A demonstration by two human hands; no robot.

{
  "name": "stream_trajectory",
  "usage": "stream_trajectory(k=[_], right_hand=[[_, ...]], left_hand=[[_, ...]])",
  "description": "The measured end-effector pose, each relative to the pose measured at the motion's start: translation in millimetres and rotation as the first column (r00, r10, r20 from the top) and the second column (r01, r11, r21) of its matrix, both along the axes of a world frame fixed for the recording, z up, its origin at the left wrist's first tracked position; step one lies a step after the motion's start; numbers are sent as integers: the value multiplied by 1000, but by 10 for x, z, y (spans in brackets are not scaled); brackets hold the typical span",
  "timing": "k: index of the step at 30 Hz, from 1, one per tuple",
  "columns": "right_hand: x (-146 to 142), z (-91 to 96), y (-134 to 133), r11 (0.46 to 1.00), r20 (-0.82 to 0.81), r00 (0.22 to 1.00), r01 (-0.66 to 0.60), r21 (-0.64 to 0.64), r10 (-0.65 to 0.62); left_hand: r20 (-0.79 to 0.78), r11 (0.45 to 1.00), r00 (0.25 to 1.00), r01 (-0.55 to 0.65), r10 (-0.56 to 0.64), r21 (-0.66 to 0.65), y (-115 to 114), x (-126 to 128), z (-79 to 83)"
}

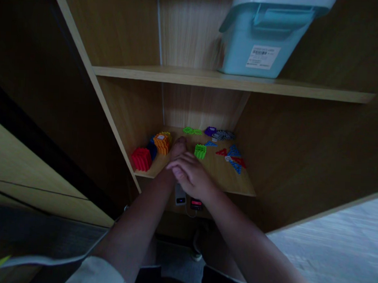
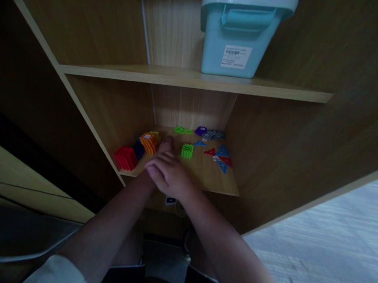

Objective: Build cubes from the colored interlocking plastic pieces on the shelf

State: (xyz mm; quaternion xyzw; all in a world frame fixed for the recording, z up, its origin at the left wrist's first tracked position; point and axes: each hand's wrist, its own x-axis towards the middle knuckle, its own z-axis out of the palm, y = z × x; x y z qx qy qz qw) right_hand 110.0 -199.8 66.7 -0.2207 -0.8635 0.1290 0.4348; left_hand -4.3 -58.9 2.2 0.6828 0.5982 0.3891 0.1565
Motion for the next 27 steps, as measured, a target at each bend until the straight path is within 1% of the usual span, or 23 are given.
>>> stream_trajectory(k=[1,2,3,4,5,6,7,9,11,13,15,18,20,24,27], right_hand=[[174,-27,105,990,-41,991,129,60,-127],[354,-64,209,958,-78,963,267,109,-259],[531,-112,305,902,-107,909,414,123,-403],[697,-169,388,836,-126,844,534,127,-521],[842,-234,458,775,-135,785,619,129,-605],[962,-305,513,721,-139,731,682,125,-668],[1051,-377,553,679,-135,690,724,121,-711],[1139,-505,600,626,-124,634,773,100,-763],[1130,-588,616,580,-127,588,809,98,-799],[1077,-616,619,569,-93,582,812,132,-808],[1030,-607,619,582,-48,595,797,162,-802],[1017,-585,624,575,-52,586,806,142,-809],[1036,-588,627,563,-80,574,817,126,-815],[1065,-614,632,558,-95,571,819,131,-815],[1062,-617,637,565,-90,576,816,122,-812]], left_hand=[[-5,1000,1000,-12,12,3,8,-3,-5],[-11,1000,1000,-21,21,2,19,-3,-10],[-24,1000,999,-28,28,6,36,0,-16],[-35,999,999,-31,31,9,57,3,-25],[-45,1000,999,-27,27,10,83,7,-37],[-49,1000,999,-18,18,9,112,9,-52],[-47,1000,999,-3,4,10,145,10,-70],[-37,999,999,22,-21,30,212,4,-109],[-45,998,998,41,-39,56,280,-5,-140],[-80,997,996,52,-47,58,345,-10,-156],[-131,998,990,61,-57,25,412,-6,-154],[-193,994,975,99,-106,-46,514,10,-134],[-218,990,966,128,-139,-66,580,17,-122],[-232,982,954,184,-189,-41,712,17,-115],[-259,965,932,262,-254,-5,827,22,-123]])
